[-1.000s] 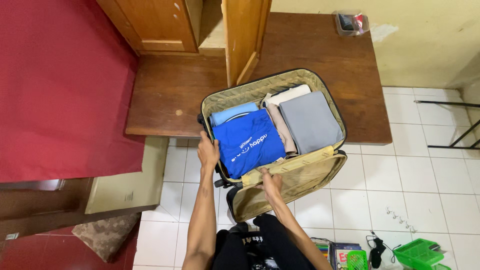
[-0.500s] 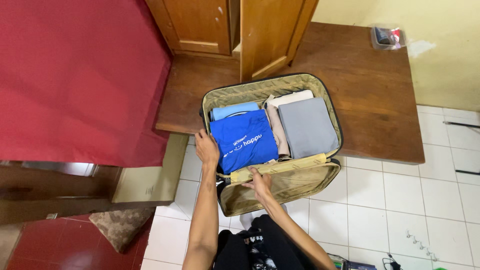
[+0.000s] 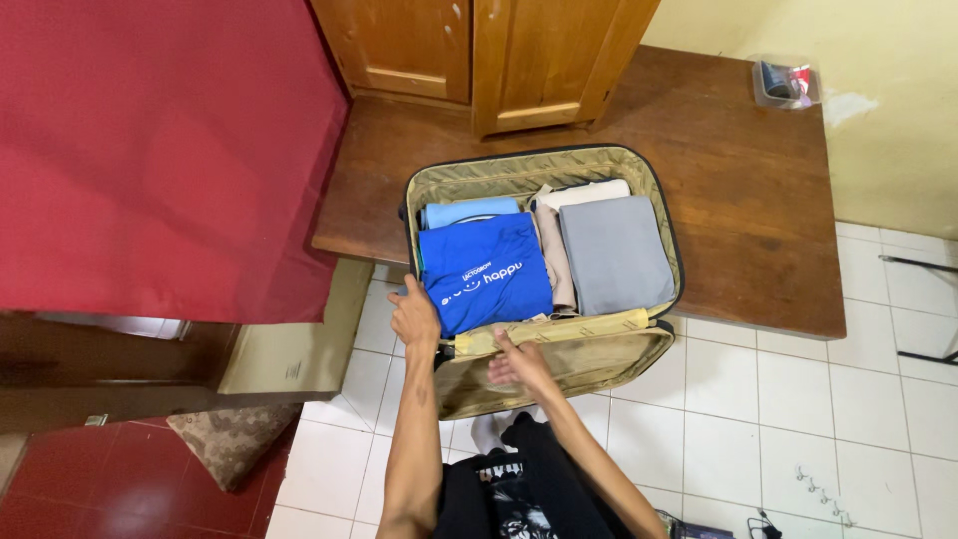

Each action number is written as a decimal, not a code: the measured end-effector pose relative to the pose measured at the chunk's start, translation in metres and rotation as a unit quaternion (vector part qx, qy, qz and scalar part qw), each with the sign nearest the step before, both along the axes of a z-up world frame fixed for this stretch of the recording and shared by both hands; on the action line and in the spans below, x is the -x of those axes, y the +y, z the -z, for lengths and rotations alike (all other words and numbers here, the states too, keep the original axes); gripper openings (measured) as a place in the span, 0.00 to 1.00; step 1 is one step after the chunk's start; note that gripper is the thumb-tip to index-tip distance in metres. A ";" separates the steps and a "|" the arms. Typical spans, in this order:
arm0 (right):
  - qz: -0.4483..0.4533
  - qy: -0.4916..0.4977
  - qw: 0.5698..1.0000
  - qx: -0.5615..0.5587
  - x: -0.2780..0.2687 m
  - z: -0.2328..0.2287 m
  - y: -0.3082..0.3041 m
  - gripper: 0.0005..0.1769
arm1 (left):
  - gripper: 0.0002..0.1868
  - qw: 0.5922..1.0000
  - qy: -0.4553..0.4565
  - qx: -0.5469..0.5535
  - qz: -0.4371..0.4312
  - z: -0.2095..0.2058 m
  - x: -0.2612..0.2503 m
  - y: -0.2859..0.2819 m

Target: The person takes folded shirts from an open suitcase, places each on a hanger, and hangs them in a wooden wardrobe. The person also moves folded clothes from the suitcase into the wardrobe shelves.

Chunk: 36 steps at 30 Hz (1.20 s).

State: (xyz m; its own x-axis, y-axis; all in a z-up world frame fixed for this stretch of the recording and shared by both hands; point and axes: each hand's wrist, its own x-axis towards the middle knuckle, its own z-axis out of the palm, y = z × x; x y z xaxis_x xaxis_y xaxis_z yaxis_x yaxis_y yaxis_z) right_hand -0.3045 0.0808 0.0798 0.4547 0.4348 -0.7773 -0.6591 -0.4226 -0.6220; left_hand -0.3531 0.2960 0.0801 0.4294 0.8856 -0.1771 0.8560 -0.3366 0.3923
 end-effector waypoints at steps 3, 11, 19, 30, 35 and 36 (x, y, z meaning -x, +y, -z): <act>-0.122 -0.088 0.988 0.037 -0.042 -0.020 -0.029 0.24 | 0.13 1.000 -0.007 0.000 0.003 -0.005 -0.007 0.007; 0.173 -0.613 0.676 0.371 -0.179 -0.011 -0.119 0.27 | 0.15 1.000 -0.012 -0.023 0.007 -0.006 -0.016 0.016; 0.140 -0.500 0.757 0.396 -0.226 0.042 -0.144 0.18 | 0.18 0.999 -0.010 -0.033 -0.012 -0.002 -0.035 0.041; 0.121 -0.474 0.776 0.399 -0.210 0.033 -0.068 0.18 | 0.20 0.999 0.019 -0.030 -0.010 -0.006 -0.043 0.141; 0.118 -0.457 0.781 0.409 -0.184 0.038 -0.001 0.18 | 0.21 0.999 0.038 -0.026 0.000 -0.007 -0.030 0.212; 0.126 -0.459 0.779 0.407 -0.178 0.038 0.013 0.18 | 0.21 0.999 0.038 -0.024 0.002 -0.008 -0.028 0.226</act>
